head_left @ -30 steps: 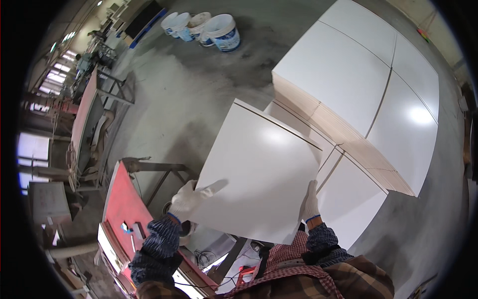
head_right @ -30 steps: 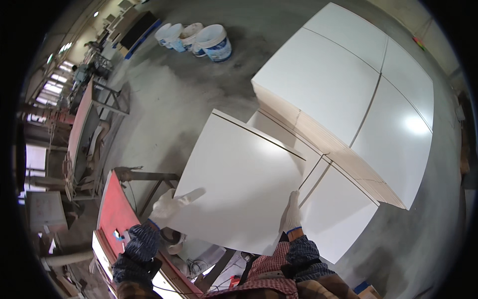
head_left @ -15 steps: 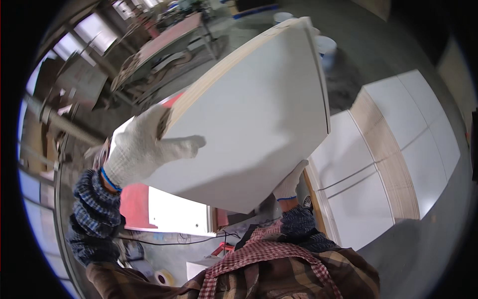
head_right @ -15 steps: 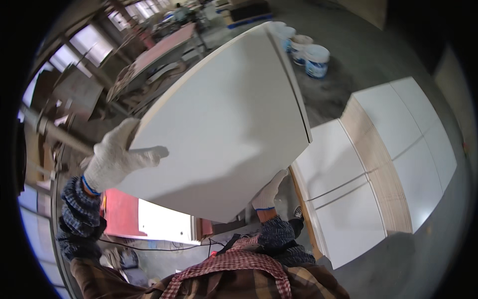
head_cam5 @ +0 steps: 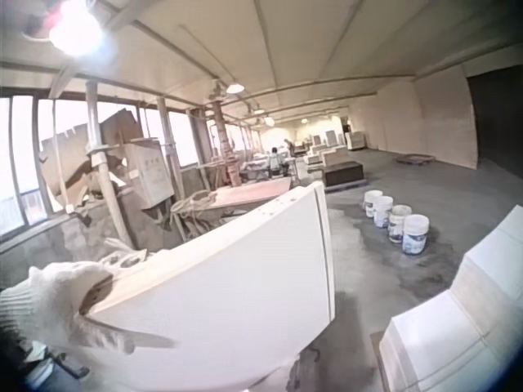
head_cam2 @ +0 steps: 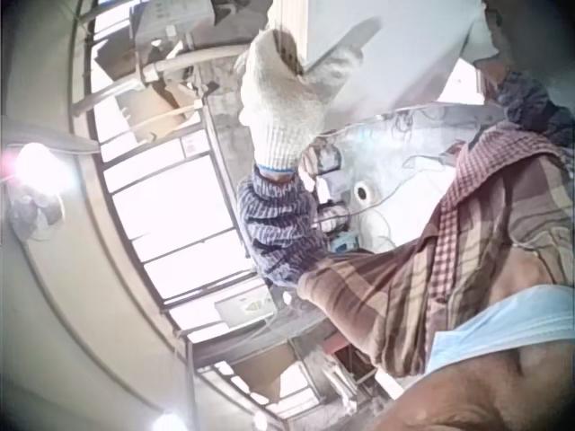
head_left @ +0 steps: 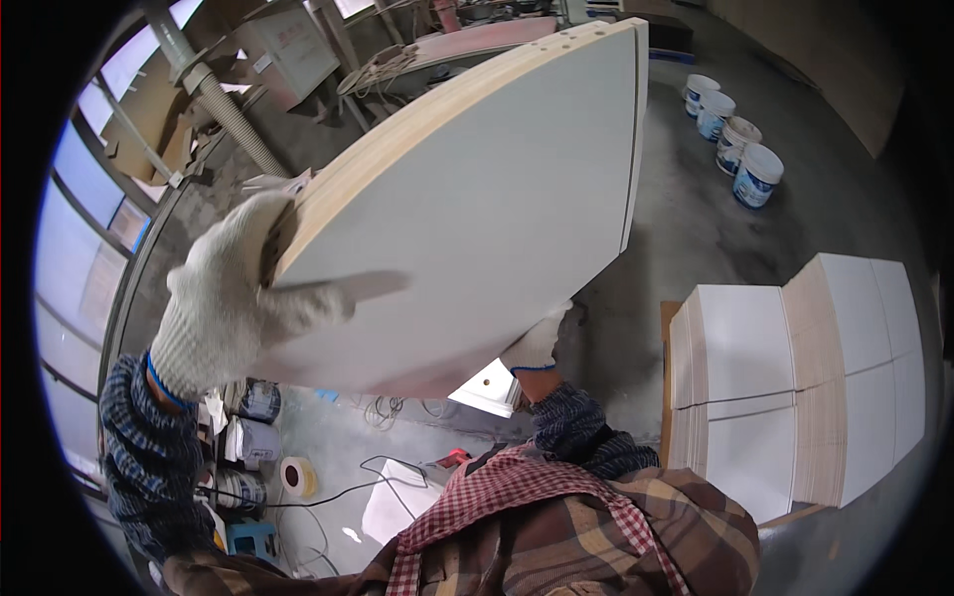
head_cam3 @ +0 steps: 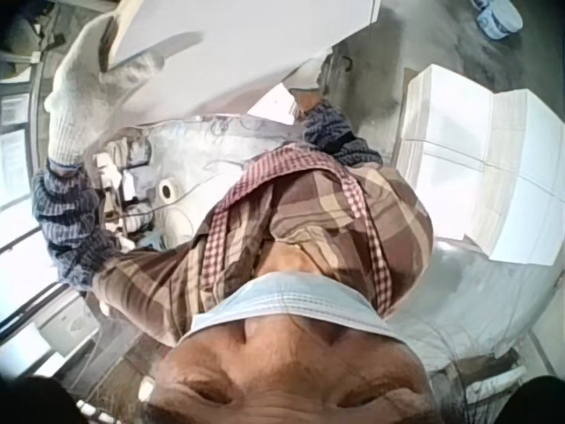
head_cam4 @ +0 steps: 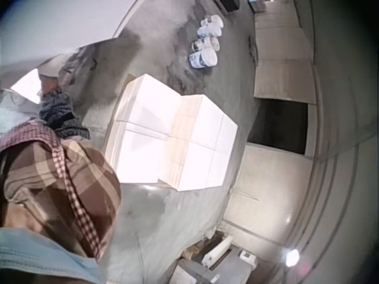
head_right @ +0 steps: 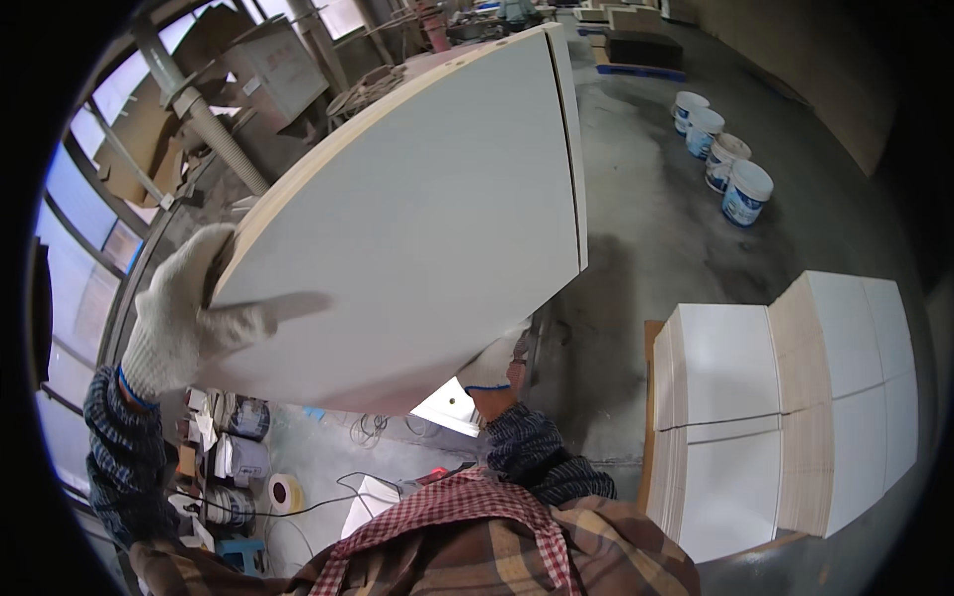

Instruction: Cleaning and wiping white furniture panels on a workbench before stacking them.

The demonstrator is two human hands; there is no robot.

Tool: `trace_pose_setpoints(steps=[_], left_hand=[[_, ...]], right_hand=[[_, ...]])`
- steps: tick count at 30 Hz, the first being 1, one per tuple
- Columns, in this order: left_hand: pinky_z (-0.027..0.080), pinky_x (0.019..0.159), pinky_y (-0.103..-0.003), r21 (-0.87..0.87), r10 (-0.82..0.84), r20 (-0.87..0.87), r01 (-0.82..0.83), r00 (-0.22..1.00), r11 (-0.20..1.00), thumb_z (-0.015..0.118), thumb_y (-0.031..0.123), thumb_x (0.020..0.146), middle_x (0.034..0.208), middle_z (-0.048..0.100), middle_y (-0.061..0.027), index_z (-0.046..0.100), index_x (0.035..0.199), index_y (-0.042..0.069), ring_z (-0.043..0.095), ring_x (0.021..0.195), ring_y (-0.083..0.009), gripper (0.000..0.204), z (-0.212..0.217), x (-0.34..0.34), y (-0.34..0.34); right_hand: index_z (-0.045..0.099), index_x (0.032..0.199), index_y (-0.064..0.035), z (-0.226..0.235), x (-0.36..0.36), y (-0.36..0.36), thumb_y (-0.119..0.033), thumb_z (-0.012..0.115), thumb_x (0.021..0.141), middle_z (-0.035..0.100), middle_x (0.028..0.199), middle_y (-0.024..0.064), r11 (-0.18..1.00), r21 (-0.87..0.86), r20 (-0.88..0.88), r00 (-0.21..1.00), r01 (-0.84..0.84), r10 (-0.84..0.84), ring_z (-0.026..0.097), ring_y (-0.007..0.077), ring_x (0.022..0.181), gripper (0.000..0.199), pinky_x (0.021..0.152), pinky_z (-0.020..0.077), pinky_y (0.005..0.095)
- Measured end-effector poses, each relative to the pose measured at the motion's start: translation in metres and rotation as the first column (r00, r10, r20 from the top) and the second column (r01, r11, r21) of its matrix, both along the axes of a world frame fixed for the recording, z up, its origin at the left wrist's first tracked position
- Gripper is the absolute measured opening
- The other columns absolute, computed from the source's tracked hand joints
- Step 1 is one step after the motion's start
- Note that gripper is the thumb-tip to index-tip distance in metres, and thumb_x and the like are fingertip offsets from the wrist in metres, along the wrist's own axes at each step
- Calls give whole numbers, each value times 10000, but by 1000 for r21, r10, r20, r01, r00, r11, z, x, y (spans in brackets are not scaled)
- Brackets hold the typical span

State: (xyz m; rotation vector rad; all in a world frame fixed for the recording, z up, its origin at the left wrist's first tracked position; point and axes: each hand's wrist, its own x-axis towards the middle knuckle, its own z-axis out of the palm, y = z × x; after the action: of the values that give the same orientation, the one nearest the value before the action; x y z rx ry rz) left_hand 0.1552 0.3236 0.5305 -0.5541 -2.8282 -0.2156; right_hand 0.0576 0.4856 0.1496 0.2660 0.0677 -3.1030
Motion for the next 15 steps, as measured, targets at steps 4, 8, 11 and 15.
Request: trace_pose_setpoints(steps=[4, 8, 11, 15], left_hand=[[464, 674, -369, -94, -36, -118, 25, 992, 995, 837, 710, 676, 800, 487, -76, 579, 1141, -61, 500, 711, -198, 936, -12, 25, -37], [489, 731, -393, -132, -56, -93, 43, 994, 990, 794, 742, 688, 896, 553, -126, 552, 1244, -82, 565, 790, -248, 1023, -33, 27, -47], [494, 727, -386, -240, -39, -158, 0, 987, 971, 734, 772, 735, 938, 590, -149, 537, 1263, -87, 589, 816, -260, 1028, -42, 44, -61], [468, 711, -441, -284, -136, -226, 68, 965, 956, 731, 721, 778, 920, 571, -152, 522, 1258, -87, 546, 761, -315, 963, -59, 38, -91]], right_hand=[[506, 1415, -120, 25, 5, -37, -686, 431, 1009, 581, 1354, 59, 960, -160, -101, 971, -229, 214, 552, 260, 1279, 701, 1047, 499, 426], [488, 1449, -81, -62, -49, -50, -617, 415, 1055, 575, 1399, 69, 269, 922, -315, 943, 277, 108, 573, 246, 1262, 669, 1032, 510, 387], [491, 1449, -77, -58, -55, -69, -620, 418, 1052, 579, 1396, 72, 349, 906, -300, 944, 237, 137, 576, 246, 1261, 676, 1032, 510, 385], [494, 1449, -71, -65, -64, -95, -624, 423, 1049, 585, 1391, 77, 440, 879, -270, 953, 184, 141, 579, 246, 1259, 686, 1032, 510, 382]])
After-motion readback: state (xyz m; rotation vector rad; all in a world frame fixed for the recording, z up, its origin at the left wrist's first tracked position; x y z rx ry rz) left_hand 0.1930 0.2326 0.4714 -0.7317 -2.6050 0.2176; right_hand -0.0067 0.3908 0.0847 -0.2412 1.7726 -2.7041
